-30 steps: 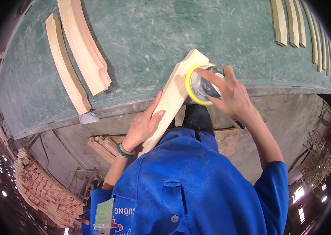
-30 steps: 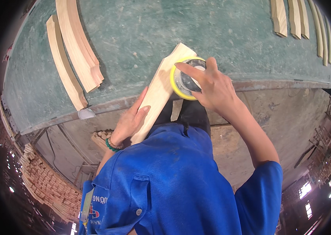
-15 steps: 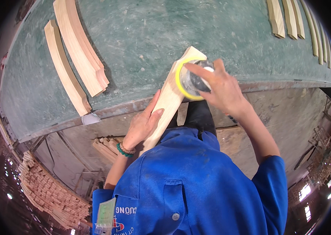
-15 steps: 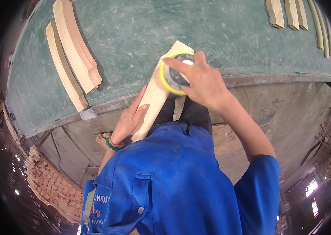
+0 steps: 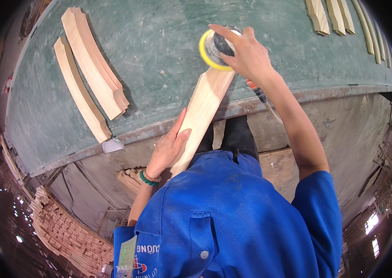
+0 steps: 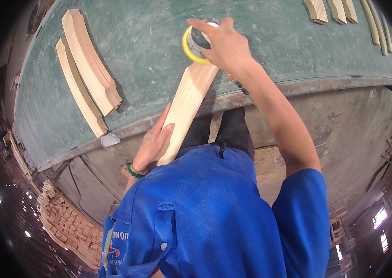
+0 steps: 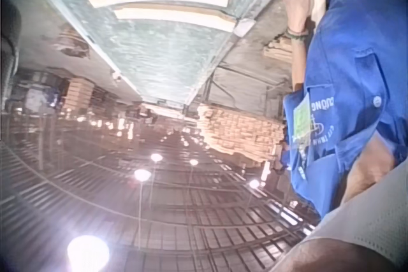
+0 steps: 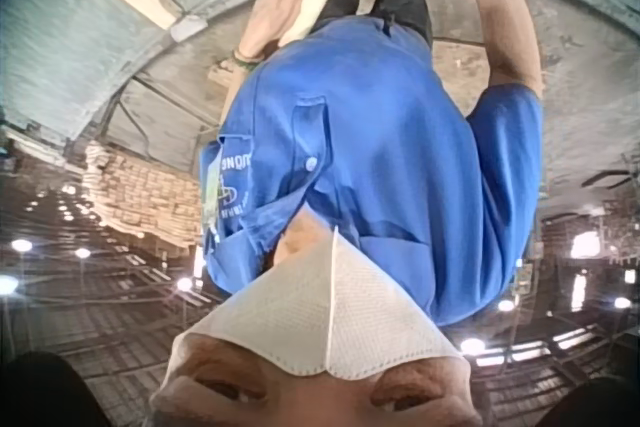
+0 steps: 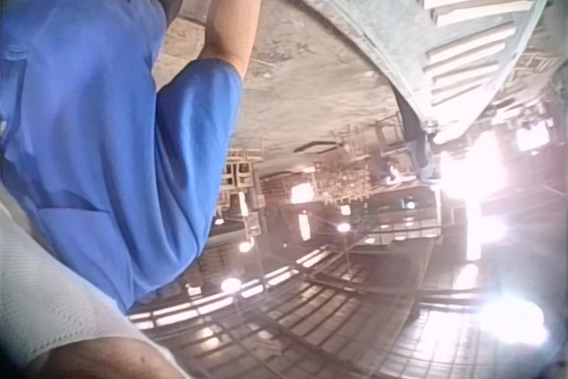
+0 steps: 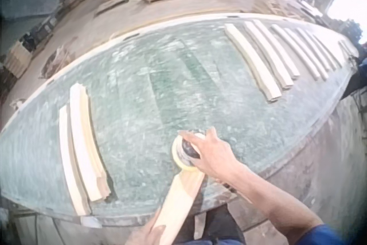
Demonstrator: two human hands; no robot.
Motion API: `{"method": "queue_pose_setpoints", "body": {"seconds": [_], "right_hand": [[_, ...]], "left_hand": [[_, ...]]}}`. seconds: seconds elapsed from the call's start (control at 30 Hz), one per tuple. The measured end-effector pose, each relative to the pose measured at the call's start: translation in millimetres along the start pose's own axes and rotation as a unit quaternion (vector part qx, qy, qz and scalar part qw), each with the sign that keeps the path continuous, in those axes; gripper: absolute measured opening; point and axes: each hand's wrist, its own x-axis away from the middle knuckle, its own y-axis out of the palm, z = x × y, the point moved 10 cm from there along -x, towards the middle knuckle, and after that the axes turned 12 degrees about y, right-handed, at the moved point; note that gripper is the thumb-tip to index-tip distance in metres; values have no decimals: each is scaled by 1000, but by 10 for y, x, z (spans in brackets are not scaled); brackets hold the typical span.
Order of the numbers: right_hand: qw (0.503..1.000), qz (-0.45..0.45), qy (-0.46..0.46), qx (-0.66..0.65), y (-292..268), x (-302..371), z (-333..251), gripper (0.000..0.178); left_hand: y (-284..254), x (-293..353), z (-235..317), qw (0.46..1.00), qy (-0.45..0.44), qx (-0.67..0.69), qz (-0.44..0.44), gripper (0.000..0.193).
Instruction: The person uses a handheld orbital sander to smooth the surfaces of several long, light-colored wooden planks on a green workbench. They repeatedly pick up each plank, sand it, flip it to sand the other side, and then place it back on the table or stack it with others.
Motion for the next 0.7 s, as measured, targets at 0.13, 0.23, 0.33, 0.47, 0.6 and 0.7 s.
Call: {"method": "queue_pose_setpoints", "body": {"seconds": [0.13, 0.23, 0.33, 0.47, 0.6, 0.7], "right_hand": [[998, -25, -48, 11, 156, 144, -216, 62], [998, -51, -10, -22, 170, 109, -200, 61], [999, -35, -7, -8, 152, 50, -171, 62], [997, -10, -68, -18, 198, 207, -259, 65], [999, -25, -13, -22, 193, 98, -219, 65], [998, -11, -60, -26, 235, 221, -276, 66]], "left_hand": [[-8, -1, -25, 1000, -6, -3, 0, 61], [49, 47, -54, 1000, -25, 5, -16, 60], [-2, -14, -16, 999, 28, -19, 10, 60], [8, -14, -37, 1000, -7, -20, -3, 60], [52, 7, -27, 999, -37, 29, -24, 59], [80, 41, -56, 999, -34, 27, -16, 59]]}}
